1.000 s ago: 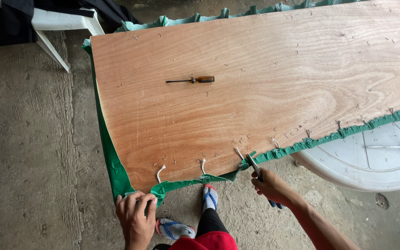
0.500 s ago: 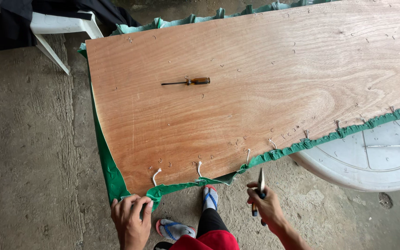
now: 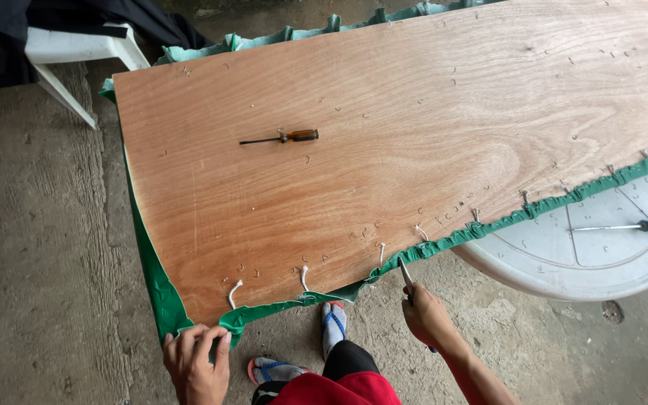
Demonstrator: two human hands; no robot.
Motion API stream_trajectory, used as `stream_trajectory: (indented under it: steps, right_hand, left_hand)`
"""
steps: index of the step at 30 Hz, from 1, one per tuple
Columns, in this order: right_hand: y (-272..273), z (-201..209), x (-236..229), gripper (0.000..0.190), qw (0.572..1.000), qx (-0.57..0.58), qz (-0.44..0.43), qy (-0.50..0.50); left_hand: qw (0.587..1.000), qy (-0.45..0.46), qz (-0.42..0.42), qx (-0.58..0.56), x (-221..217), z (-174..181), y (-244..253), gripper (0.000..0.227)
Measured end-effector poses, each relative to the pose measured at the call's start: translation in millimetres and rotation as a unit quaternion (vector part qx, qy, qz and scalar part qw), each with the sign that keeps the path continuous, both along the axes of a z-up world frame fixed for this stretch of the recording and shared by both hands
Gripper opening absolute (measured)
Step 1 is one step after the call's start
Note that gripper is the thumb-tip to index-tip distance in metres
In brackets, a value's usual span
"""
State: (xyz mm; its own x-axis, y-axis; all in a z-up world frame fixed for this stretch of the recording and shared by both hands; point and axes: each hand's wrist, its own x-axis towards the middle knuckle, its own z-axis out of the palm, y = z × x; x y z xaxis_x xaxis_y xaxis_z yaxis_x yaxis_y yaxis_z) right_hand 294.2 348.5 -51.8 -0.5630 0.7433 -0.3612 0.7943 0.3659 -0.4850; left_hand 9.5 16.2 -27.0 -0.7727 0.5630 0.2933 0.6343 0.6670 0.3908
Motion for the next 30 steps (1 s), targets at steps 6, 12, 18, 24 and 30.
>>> stream_trajectory:
  steps: [6, 12, 18, 24, 30]
  right_hand:
    - [-1.1, 23.8, -13.0, 0.027, 0.971, -0.200, -0.108, -0.071]
    - [17.2, 42.5, -5.7, 0.023, 0.629, -0.695, -0.204, 0.282]
    - [6.1, 38.8, -2.5, 0.035, 0.699, -0.622, -0.198, 0.292]
    - [15.9, 45.8, 5.5, 0.053, 0.898, -0.383, -0.175, 0.130]
    - [55.5, 35.0, 6.3, 0.047, 0.939, -0.342, -0.038, -0.004]
  left_hand:
    - [1.000, -0.010, 0.007, -0.002, -2.1, -14.1, -5.8, 0.015]
    - [0.999, -0.009, 0.027, -0.036, -1.7, -30.5, -10.9, 0.017]
    - [0.999, 0.002, 0.034, -0.015, -1.3, -36.2, -11.3, 0.020]
    - [0.998, 0.004, 0.055, -0.022, 5.3, -43.6, -13.3, 0.019]
    - [0.997, 0.008, 0.063, -0.033, 4.4, -46.1, -10.2, 0.018]
